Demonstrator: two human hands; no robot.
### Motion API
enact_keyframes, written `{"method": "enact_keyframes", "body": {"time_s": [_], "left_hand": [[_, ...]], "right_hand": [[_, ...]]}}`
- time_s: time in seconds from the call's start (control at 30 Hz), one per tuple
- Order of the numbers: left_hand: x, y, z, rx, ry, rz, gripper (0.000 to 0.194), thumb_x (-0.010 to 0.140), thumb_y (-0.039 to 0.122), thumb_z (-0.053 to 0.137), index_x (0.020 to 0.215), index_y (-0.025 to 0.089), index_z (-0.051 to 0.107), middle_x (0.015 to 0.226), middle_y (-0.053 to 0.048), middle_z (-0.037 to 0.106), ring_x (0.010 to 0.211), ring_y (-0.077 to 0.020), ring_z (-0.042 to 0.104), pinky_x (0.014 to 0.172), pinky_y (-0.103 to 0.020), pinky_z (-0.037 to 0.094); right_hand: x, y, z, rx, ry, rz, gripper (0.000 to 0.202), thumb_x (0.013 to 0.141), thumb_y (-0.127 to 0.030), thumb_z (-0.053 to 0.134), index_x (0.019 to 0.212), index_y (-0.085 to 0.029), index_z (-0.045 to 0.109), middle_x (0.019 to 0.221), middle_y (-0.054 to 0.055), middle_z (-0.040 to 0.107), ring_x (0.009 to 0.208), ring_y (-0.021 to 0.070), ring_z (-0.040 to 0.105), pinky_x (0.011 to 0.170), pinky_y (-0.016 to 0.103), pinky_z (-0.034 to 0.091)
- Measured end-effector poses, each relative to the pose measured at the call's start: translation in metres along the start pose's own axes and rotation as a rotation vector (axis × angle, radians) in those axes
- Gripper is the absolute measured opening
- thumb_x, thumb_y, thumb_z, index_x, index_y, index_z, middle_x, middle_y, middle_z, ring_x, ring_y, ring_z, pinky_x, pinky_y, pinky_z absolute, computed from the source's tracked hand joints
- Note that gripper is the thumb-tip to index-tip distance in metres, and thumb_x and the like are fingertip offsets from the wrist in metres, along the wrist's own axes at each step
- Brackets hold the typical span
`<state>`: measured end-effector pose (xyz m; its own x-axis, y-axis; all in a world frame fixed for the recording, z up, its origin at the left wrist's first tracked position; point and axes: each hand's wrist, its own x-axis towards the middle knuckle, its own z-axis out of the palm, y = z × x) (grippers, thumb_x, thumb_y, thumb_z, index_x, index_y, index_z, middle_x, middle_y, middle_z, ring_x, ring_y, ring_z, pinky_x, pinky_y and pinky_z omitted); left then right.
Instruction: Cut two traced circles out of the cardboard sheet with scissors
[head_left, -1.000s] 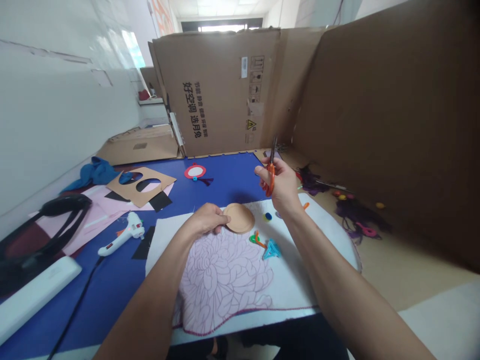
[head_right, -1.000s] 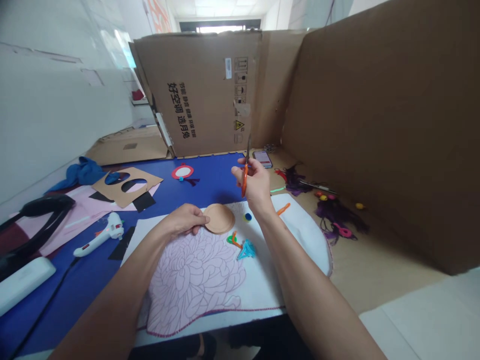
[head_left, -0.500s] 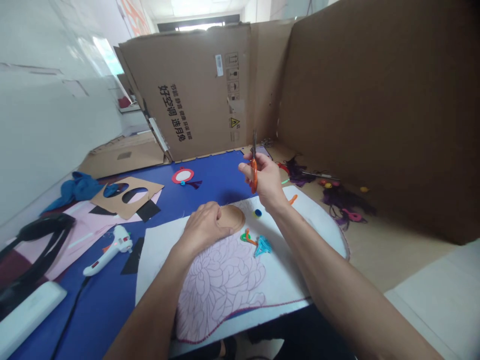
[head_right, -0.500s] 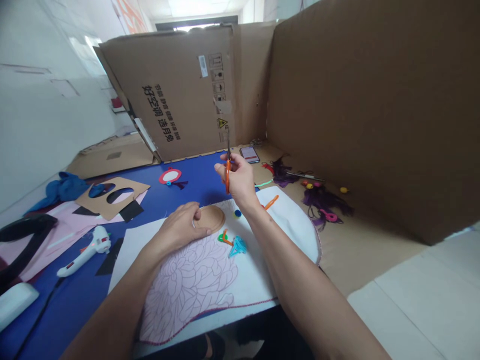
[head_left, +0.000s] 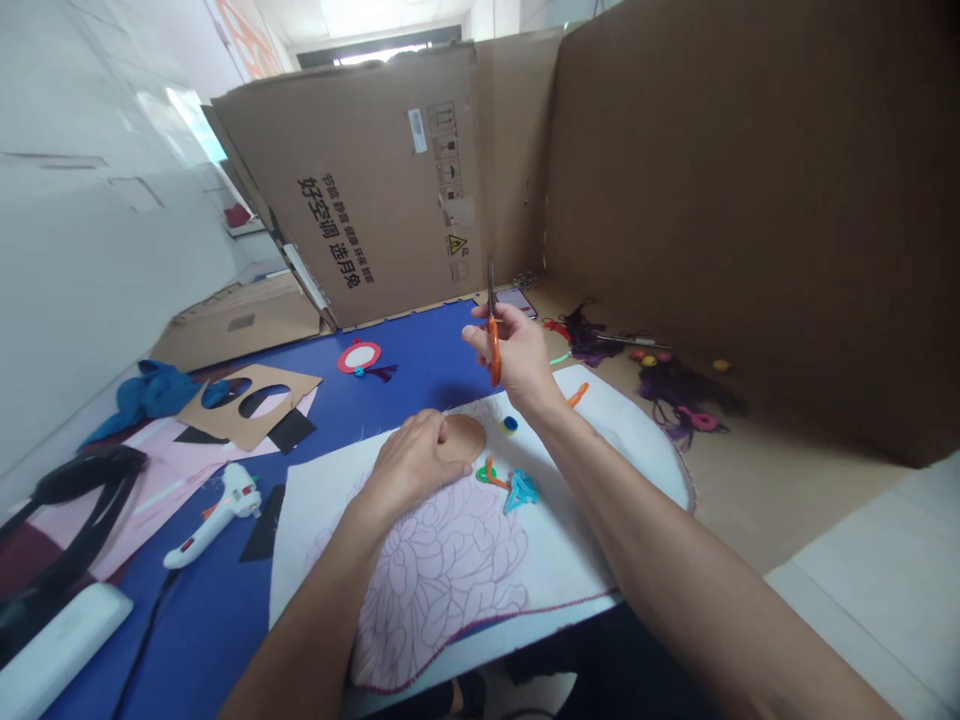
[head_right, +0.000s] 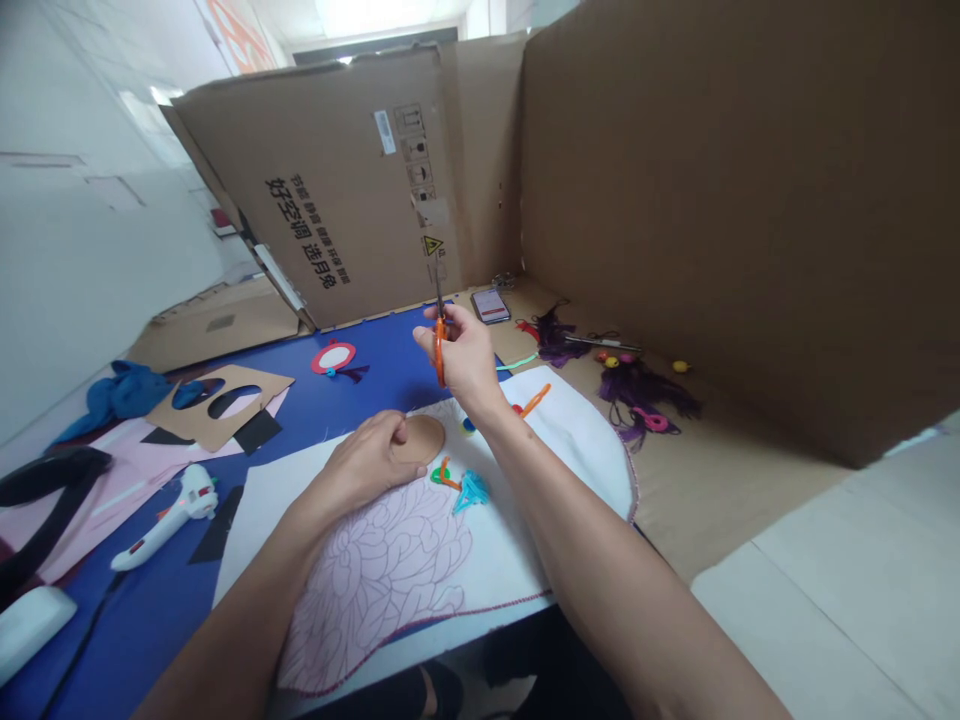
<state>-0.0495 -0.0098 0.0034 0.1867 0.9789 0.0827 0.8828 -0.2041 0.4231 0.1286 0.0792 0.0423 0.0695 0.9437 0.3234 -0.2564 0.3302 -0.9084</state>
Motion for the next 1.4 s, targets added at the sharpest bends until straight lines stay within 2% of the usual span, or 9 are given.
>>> {"method": "enact_keyframes", "body": {"time_s": [0.17,0.4,0.6,0.9,1.03,1.13,1.23,1.3,1.4], "left_hand": [[0.001,0.002,-0.001,0.029,-0.023,-0.025,0.04,0.072,0.049,0.08,0.087,0.027,0.051,0.095,-0.004,0.066,0.092,-0.0288,0.063,0.07,-0.038,0.038],[0.0,0.004,-0.006,-0.06,-0.035,-0.089,0.041,0.07,0.046,0.081,0.088,0.027,0.049,0.104,-0.004,0.065,0.091,-0.0251,0.06,0.073,-0.037,0.039],[0.003,-0.005,-0.013,-0.195,0.027,-0.105,0.037,0.07,0.041,0.08,0.094,0.026,0.055,0.103,-0.003,0.067,0.092,-0.0246,0.06,0.076,-0.037,0.041],[0.009,-0.017,-0.021,-0.381,0.294,-0.124,0.047,0.072,0.041,0.084,0.107,0.025,0.056,0.123,-0.009,0.067,0.113,-0.0282,0.065,0.095,-0.042,0.049],[0.007,-0.012,-0.022,-0.307,0.411,-0.076,0.047,0.075,0.035,0.084,0.11,0.026,0.055,0.127,-0.009,0.065,0.113,-0.0266,0.065,0.095,-0.04,0.05],[0.004,-0.006,-0.022,-0.287,0.482,-0.015,0.049,0.075,0.031,0.085,0.113,0.028,0.054,0.134,-0.008,0.062,0.114,-0.0256,0.066,0.097,-0.039,0.051],[0.001,-0.001,-0.023,-0.281,0.52,0.035,0.051,0.075,0.029,0.085,0.115,0.028,0.054,0.144,-0.009,0.058,0.12,-0.0275,0.065,0.102,-0.042,0.052],[0.001,0.0,-0.023,-0.293,0.553,0.062,0.061,0.073,0.03,0.087,0.124,0.029,0.054,0.15,-0.011,0.055,0.131,-0.0307,0.062,0.109,-0.046,0.049],[0.004,-0.001,-0.023,-0.472,0.627,0.016,0.068,0.077,0.034,0.085,0.136,0.029,0.052,0.152,-0.013,0.056,0.136,-0.0321,0.059,0.112,-0.048,0.048]], "right_hand": [[-0.001,0.002,0.0,0.022,-0.013,0.003,0.041,0.072,-0.045,0.088,0.1,-0.025,0.066,0.069,-0.005,0.06,0.052,0.0119,0.05,0.05,0.027,0.043],[-0.004,0.001,0.001,0.004,-0.015,0.007,0.038,0.073,-0.041,0.086,0.101,-0.024,0.066,0.07,-0.006,0.059,0.053,0.0115,0.05,0.05,0.026,0.042],[-0.005,0.003,0.002,-0.014,-0.07,0.067,0.04,0.069,-0.04,0.088,0.099,-0.023,0.067,0.068,-0.005,0.06,0.053,0.0121,0.05,0.05,0.027,0.043],[-0.005,0.026,-0.001,-0.307,-0.162,0.098,0.028,0.07,-0.039,0.088,0.087,-0.022,0.071,0.064,-0.004,0.064,0.058,0.0156,0.055,0.051,0.025,0.041],[-0.01,0.019,0.004,-0.228,-0.204,0.207,0.033,0.066,-0.04,0.091,0.083,-0.021,0.071,0.065,-0.002,0.066,0.058,0.0155,0.058,0.052,0.026,0.046],[-0.013,0.013,0.007,-0.144,-0.217,0.285,0.042,0.057,-0.034,0.096,0.087,-0.02,0.072,0.067,-0.002,0.067,0.058,0.0154,0.06,0.051,0.025,0.046],[-0.015,0.011,0.01,-0.086,-0.215,0.29,0.045,0.054,-0.03,0.095,0.09,-0.019,0.07,0.064,-0.005,0.064,0.051,0.0117,0.054,0.046,0.023,0.041],[-0.015,0.01,0.01,-0.052,-0.201,0.266,0.045,0.055,-0.03,0.093,0.091,-0.019,0.07,0.064,-0.007,0.061,0.047,0.0094,0.05,0.044,0.023,0.038],[-0.015,0.009,0.011,-0.034,-0.168,0.241,0.045,0.055,-0.03,0.092,0.093,-0.019,0.07,0.065,-0.008,0.059,0.048,0.0089,0.05,0.045,0.023,0.039]]}}
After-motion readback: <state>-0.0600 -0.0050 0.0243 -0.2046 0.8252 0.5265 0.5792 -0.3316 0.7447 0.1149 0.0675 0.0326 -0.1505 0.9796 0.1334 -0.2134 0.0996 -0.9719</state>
